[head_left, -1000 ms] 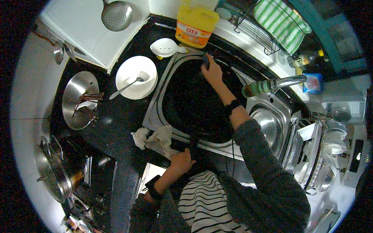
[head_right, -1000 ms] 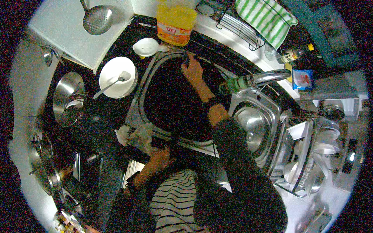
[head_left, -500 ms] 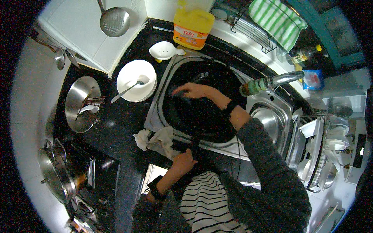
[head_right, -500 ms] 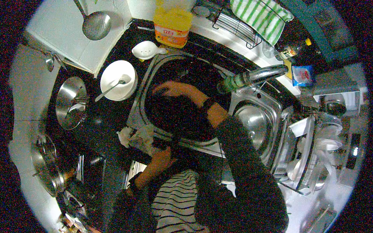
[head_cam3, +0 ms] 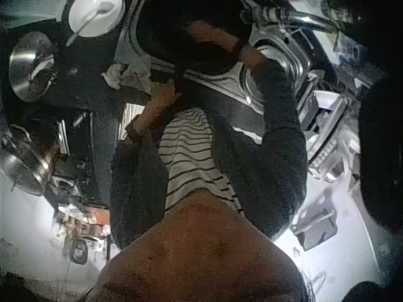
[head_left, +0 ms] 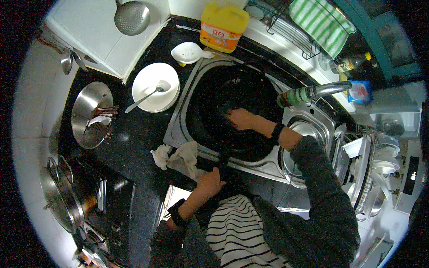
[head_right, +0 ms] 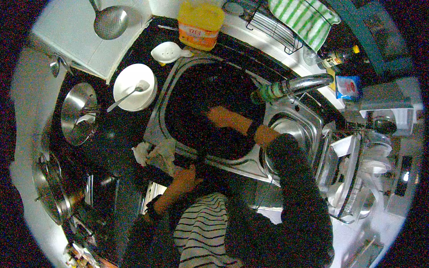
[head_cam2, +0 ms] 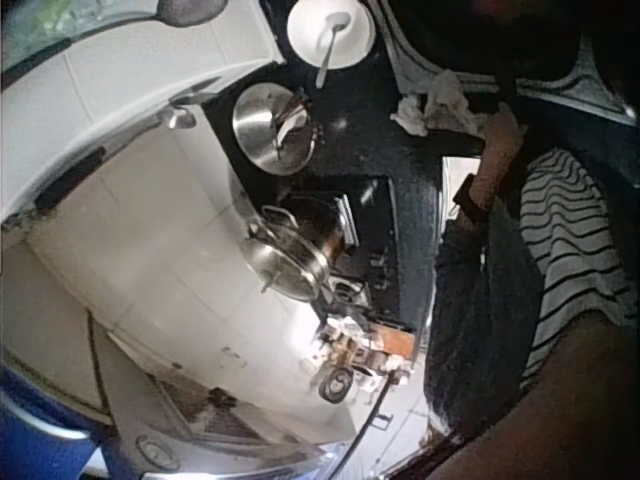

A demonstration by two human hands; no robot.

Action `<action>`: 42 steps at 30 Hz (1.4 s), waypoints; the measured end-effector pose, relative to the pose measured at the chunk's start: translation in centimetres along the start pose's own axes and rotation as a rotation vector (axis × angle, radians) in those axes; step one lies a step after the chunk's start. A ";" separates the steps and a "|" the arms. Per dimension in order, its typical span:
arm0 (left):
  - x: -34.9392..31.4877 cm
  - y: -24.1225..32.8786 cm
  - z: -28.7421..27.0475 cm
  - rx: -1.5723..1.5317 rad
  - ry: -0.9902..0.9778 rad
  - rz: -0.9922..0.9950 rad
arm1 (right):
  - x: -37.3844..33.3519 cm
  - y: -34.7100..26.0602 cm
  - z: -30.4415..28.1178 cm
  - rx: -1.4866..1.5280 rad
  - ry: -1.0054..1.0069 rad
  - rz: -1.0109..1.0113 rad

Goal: The person washes a frying pan and a pot lid in the sink using a sponge and water. They then wipe the countertop and stovetop with a cloth. Finally, they remove their glasses and put them in their pocket.

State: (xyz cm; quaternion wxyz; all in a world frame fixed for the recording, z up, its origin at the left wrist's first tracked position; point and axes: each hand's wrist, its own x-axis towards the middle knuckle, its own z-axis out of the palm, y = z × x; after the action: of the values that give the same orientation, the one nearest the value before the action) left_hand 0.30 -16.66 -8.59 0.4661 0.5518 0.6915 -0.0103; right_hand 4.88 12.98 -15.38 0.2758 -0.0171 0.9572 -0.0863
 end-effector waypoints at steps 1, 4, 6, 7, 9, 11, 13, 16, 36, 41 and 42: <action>0.1 0.0 0.0 0.011 -0.001 0.005 | 1.0 -0.2 0.5 -0.016 0.026 -0.041; 0.2 0.0 0.1 -0.003 0.012 0.009 | 4.0 -0.2 0.7 0.032 0.277 0.108; 0.1 -0.1 0.2 -0.018 0.002 0.007 | 4.9 1.8 -0.1 -0.097 0.395 0.289; -0.1 -0.2 0.3 -0.018 -0.016 0.006 | 5.1 3.1 -0.5 -0.121 0.396 0.361; -0.5 -0.2 0.2 0.049 0.061 0.039 | 3.9 5.7 -0.7 -0.224 0.519 0.536; -1.0 -0.1 0.2 0.172 0.170 0.081 | 1.6 7.4 -0.2 -0.337 0.300 0.652; -1.2 0.1 0.0 0.106 0.180 0.061 | -1.0 6.5 1.5 -0.238 -0.014 0.504; -1.0 0.4 -0.3 0.075 0.111 0.024 | -4.5 4.2 2.0 -0.154 -0.421 0.335; -0.7 0.1 -0.4 0.112 0.102 0.030 | -1.7 6.5 3.7 -0.371 0.177 0.183; -0.6 0.1 -0.1 0.078 0.110 0.031 | -3.4 3.5 6.0 -0.139 -0.556 0.186; -0.6 0.2 -0.1 0.052 0.116 0.031 | -3.1 2.1 5.5 -0.050 -0.653 0.218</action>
State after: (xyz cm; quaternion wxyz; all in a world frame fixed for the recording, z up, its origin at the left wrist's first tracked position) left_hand 0.34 -16.99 -8.05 0.4108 0.5739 0.7083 0.0108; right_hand 10.46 14.42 -18.70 0.5749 0.0519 0.8163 -0.0227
